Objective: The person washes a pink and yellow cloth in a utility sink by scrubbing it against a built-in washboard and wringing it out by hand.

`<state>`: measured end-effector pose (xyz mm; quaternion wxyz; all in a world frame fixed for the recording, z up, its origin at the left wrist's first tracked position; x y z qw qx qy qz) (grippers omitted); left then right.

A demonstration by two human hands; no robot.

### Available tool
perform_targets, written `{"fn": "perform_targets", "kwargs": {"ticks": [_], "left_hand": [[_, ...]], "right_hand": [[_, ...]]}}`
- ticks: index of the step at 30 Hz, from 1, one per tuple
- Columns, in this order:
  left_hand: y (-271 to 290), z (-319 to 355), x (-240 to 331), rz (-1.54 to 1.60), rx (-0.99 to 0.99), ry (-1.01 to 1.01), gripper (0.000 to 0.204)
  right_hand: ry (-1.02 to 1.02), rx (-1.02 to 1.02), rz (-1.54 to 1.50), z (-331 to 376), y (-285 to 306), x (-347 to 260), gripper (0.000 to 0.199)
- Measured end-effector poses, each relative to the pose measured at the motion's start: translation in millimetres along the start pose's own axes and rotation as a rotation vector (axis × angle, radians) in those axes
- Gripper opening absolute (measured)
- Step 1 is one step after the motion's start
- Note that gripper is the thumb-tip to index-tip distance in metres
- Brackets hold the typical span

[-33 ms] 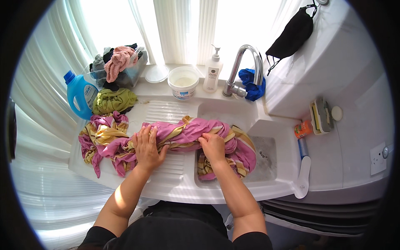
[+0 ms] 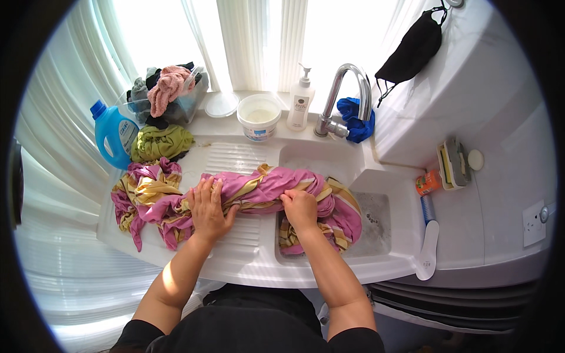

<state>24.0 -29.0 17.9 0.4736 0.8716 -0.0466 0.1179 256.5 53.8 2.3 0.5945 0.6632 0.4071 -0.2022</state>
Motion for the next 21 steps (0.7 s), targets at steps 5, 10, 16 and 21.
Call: {"fn": "perform_targets", "kwargs": {"ticks": [5,10,16,21], "left_hand": [[-4,4,-8,0.001,0.014,0.000,0.079],[-6,4,-6,-0.004,0.038,-0.017,0.076],[-8,7,-9,0.006,0.016,-0.023,0.080],[1,2,-7,0.072,0.039,-0.024,0.070]], "right_hand": [[-0.059,0.063,-0.380,-2,11,-27,0.014],[0.012,-0.032,-0.492,0,-15,-56,0.013],[0.222,0.127,-0.033,4,-42,-70,0.016],[0.176,0.181,0.015,7,-48,-70,0.017]]}}
Point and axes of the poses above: each hand's wrist, its own z-axis away from the middle knuckle, its own y-axis out of the back of the hand, x = y × z, the point moved 2 cm from there along -z, towards the middle knuckle, and after that the axes turned 8 degrees about y, right-handed, at the moved point
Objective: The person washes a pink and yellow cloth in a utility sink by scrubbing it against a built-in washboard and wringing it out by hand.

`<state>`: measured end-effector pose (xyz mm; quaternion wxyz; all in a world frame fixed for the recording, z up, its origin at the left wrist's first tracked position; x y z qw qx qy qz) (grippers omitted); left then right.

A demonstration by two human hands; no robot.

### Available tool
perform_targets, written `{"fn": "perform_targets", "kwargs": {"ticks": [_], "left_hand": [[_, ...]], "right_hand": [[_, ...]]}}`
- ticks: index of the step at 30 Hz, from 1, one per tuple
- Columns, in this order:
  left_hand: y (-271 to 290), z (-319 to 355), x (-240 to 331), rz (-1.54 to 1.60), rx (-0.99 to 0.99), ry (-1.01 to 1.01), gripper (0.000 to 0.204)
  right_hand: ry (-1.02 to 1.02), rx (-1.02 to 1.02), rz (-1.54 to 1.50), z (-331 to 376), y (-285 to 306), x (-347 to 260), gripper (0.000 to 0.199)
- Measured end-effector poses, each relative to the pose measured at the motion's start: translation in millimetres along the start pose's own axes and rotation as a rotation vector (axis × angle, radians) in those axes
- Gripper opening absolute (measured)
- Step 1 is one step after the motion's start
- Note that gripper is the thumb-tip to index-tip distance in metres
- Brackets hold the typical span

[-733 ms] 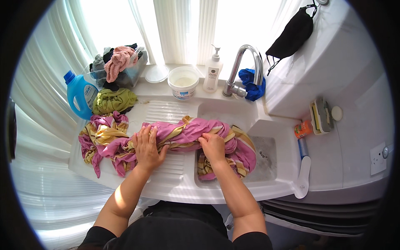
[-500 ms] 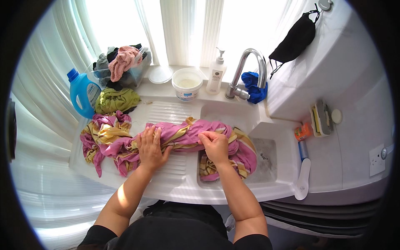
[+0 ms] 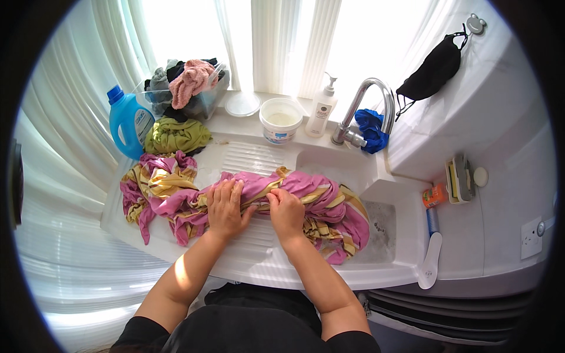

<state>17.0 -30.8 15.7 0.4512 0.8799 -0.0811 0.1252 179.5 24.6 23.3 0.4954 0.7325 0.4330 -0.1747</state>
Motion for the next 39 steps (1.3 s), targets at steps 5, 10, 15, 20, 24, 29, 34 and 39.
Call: {"fn": "perform_targets", "kwargs": {"ticks": [5,10,15,20,24,29,34,39], "left_hand": [[2,-23,-16,0.144,-0.022,-0.036,0.043],[-2,-40,-27,0.215,-0.028,-0.043,0.022],[-12,-43,-32,0.175,-0.005,-0.003,0.020],[-9,-46,-25,0.173,0.013,0.016,0.020],[-9,-43,-17,0.132,-0.076,0.102,0.027],[-24,-40,32,0.204,0.077,-0.056,0.058],[-46,-41,81,0.276,0.004,-0.152,0.054],[-67,-36,109,0.165,-0.086,-0.192,0.046]], "right_hand": [[-0.128,-0.051,-0.036,-1,2,-3,0.018],[0.110,-0.026,0.101,-1,-9,10,0.014],[-0.117,-0.179,-0.274,-2,3,17,0.010],[-0.351,-0.164,-0.712,2,21,29,0.008],[-0.403,-0.052,-0.892,6,51,28,0.009],[-0.369,0.136,-0.892,11,104,43,0.009],[-0.442,0.295,-0.820,15,161,85,0.007],[-0.643,0.418,-0.422,30,213,207,0.012]]}}
Point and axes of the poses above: each hand's wrist, its own z-axis away from the middle knuckle, its own y-axis out of the back of the hand, x = y × z, the point moved 2 cm from there along -z, towards the middle knuckle, and after that the axes turned 8 degrees about y, right-handed, at the moved point
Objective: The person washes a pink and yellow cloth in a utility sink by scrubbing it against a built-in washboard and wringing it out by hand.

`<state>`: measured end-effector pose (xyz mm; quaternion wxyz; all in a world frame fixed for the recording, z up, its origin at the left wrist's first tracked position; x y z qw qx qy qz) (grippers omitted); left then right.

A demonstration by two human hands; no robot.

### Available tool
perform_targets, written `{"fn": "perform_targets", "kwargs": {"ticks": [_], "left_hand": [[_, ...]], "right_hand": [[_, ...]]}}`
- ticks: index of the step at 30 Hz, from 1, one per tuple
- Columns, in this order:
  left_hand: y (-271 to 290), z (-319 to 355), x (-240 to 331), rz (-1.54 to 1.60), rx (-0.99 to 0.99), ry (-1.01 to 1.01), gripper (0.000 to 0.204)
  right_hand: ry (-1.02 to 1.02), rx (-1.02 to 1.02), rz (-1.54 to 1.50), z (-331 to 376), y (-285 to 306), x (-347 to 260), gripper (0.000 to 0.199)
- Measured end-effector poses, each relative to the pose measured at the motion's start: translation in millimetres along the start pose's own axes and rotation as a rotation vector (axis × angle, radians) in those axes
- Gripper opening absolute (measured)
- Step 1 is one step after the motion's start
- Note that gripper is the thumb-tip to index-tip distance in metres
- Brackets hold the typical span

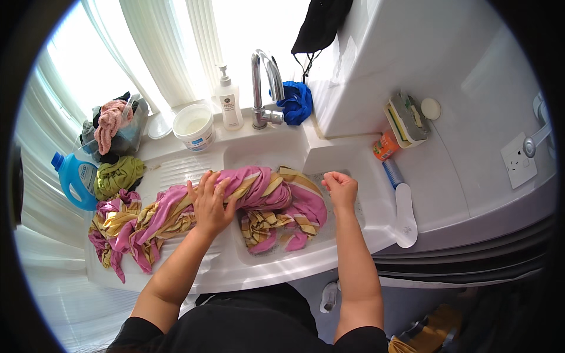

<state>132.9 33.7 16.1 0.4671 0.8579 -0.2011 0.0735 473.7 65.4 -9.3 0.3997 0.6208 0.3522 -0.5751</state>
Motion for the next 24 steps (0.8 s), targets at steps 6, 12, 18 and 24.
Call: {"fn": "perform_targets", "kwargs": {"ticks": [6,12,18,24], "left_hand": [[-9,1,3,-0.128,-0.044,0.008,0.042],[-9,5,1,-0.146,-0.021,-0.024,0.043],[-4,5,0,-0.075,-0.065,-0.025,0.047],[13,9,-20,0.075,-0.190,-0.133,0.058]], "right_hand": [[-0.235,0.016,1.157,-57,78,108,0.023],[-0.514,-0.856,1.640,-46,85,163,0.034],[-0.355,-0.457,1.624,-67,44,7,0.035],[0.187,-0.603,1.280,-53,30,74,0.061]]}}
Point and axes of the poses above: each hand's wrist, its own z-axis away from the middle knuckle, its own y-axis out of the back of the hand, x = y × z, the point moved 2 cm from there along -z, towards the middle knuckle, and after that the axes turned 8 degrees about y, right-handed, at the moved point
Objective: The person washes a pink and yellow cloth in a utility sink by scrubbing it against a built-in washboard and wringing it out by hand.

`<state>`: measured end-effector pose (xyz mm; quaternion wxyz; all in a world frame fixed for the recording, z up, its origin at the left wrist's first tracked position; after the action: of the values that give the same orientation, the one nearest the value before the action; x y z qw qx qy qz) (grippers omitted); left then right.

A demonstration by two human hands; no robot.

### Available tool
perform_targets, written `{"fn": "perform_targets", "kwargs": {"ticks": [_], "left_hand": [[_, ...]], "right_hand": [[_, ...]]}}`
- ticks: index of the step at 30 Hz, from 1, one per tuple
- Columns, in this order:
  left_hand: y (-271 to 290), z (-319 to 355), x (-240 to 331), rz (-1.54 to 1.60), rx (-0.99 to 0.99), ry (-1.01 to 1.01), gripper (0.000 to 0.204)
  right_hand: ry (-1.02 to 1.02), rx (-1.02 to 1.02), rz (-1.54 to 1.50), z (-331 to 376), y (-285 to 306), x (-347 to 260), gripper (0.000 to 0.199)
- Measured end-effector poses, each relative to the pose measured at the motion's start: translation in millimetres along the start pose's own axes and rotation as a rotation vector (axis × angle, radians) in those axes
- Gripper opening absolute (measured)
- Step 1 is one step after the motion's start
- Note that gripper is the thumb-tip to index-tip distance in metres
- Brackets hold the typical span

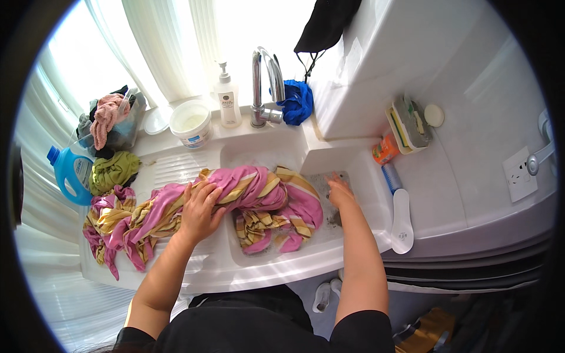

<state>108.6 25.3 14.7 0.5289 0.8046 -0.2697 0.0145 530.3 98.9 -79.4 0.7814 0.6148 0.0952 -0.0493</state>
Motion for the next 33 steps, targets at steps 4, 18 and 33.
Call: {"fn": "perform_targets", "kwargs": {"ticks": [4,18,33], "left_hand": [[12,5,-6,-0.016,-0.089,-0.063,0.064],[7,8,-4,-0.020,-0.034,-0.070,0.064],[7,12,0,-0.049,-0.020,-0.081,0.064]], "right_hand": [[-0.082,-0.559,0.213,12,-51,8,0.061],[-0.381,0.007,-0.239,14,5,66,0.037],[-0.367,-0.340,-1.038,40,67,21,0.059]]}}
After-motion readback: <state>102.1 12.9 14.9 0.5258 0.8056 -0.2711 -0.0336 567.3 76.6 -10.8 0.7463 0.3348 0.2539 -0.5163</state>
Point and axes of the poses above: each hand's wrist, its own z-axis away from the middle knuckle, its own y-axis out of the back of the hand, x = y × z, the point moved 2 cm from there along -z, towards the middle knuckle, and after that the axes turned 8 degrees about y, right-handed, at the moved point
